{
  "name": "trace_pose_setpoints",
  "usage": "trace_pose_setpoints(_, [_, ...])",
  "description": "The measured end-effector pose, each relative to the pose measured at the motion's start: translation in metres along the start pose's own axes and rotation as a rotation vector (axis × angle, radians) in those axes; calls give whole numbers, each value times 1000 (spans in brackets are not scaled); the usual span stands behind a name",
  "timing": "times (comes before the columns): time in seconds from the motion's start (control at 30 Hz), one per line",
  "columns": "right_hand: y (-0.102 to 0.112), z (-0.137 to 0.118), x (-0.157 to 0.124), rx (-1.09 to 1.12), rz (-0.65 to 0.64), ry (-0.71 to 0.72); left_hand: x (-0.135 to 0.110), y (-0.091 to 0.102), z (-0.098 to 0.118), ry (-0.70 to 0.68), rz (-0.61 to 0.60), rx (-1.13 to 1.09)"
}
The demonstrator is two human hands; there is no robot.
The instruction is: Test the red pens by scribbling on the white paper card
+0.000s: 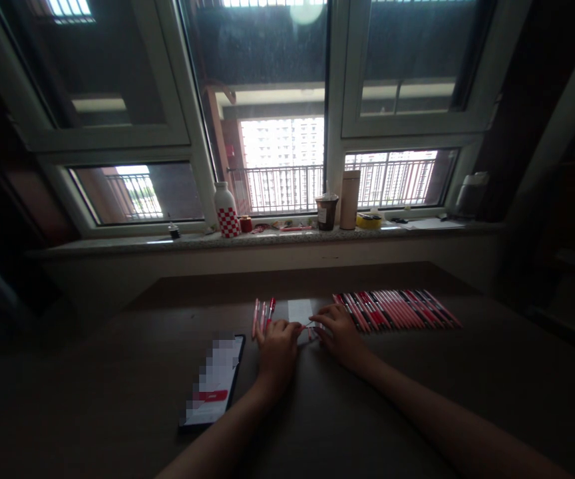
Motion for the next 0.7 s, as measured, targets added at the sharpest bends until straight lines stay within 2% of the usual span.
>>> trace_pose_setpoints(0.27, [-4, -3, 0, -37, -96, 11, 0, -2, 3, -53, -29, -33])
trace_pose_setpoints(0.7, [-6, 0, 0, -81, -105, -27, 0, 0, 4, -64, -29, -27])
Point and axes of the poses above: each hand's wrist, its own x-axis towards the middle knuckle, its own y-axis out of the back of the hand, z = x × y, the point moved 5 cm from there along x, towards the middle knuckle, and after that the axes turned 13 degrees about x, right-handed, at the moved point
